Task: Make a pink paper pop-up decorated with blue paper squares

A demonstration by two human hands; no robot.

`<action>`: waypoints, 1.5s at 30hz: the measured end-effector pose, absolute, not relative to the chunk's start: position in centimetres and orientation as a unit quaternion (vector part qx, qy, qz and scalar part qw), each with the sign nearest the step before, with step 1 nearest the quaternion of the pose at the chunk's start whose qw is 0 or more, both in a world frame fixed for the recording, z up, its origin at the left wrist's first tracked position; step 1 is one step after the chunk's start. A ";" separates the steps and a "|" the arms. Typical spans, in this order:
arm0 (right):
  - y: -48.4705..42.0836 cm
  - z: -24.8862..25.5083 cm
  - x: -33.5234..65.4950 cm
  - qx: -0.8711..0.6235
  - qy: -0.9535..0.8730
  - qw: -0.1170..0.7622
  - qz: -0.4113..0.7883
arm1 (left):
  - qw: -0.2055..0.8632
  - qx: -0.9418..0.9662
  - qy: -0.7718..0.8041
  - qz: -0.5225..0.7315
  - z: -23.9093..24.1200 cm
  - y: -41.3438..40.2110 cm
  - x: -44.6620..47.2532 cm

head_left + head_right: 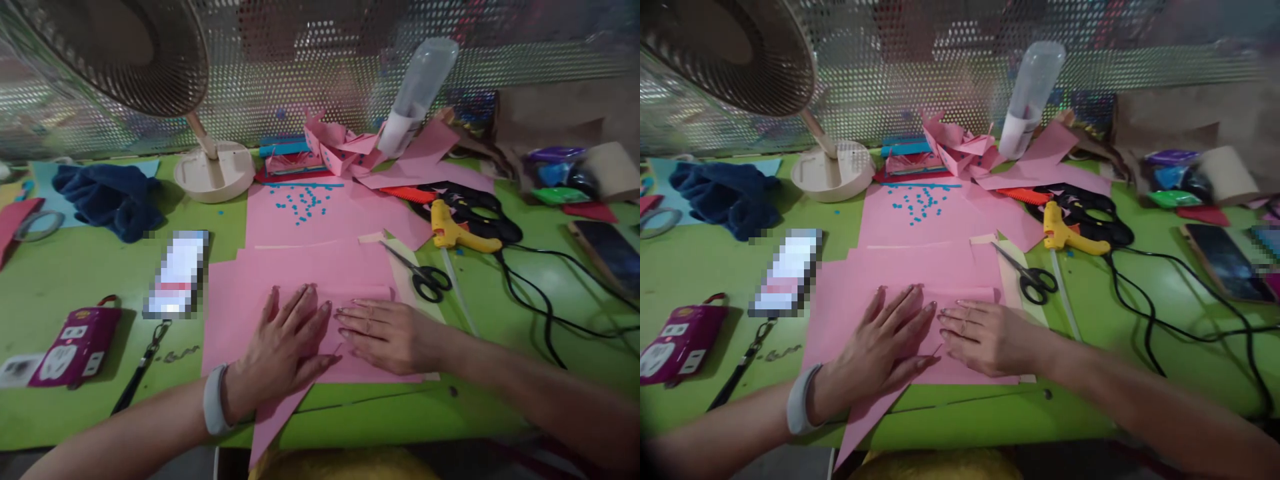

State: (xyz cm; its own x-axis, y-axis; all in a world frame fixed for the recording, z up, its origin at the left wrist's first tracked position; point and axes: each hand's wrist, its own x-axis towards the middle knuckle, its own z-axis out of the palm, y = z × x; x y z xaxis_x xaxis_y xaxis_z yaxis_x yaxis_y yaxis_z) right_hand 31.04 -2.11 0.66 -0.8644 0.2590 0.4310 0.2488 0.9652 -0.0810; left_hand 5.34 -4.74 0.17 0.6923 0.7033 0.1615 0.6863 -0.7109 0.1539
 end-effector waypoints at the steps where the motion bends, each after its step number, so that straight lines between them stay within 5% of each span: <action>1: -2.1 0.8 30.9 -0.142 -0.961 0.236 0.014 | 0.038 0.920 0.377 0.104 0.2 -4.7 5.3; 12: -1.8 -0.1 30.9 -0.253 -0.961 0.096 0.061 | 0.021 0.925 0.370 0.081 0.3 -4.4 5.5; 45: -1.5 -0.4 31.1 -0.252 -0.953 0.103 0.129 | 0.027 0.922 0.378 0.074 0.4 -4.6 5.3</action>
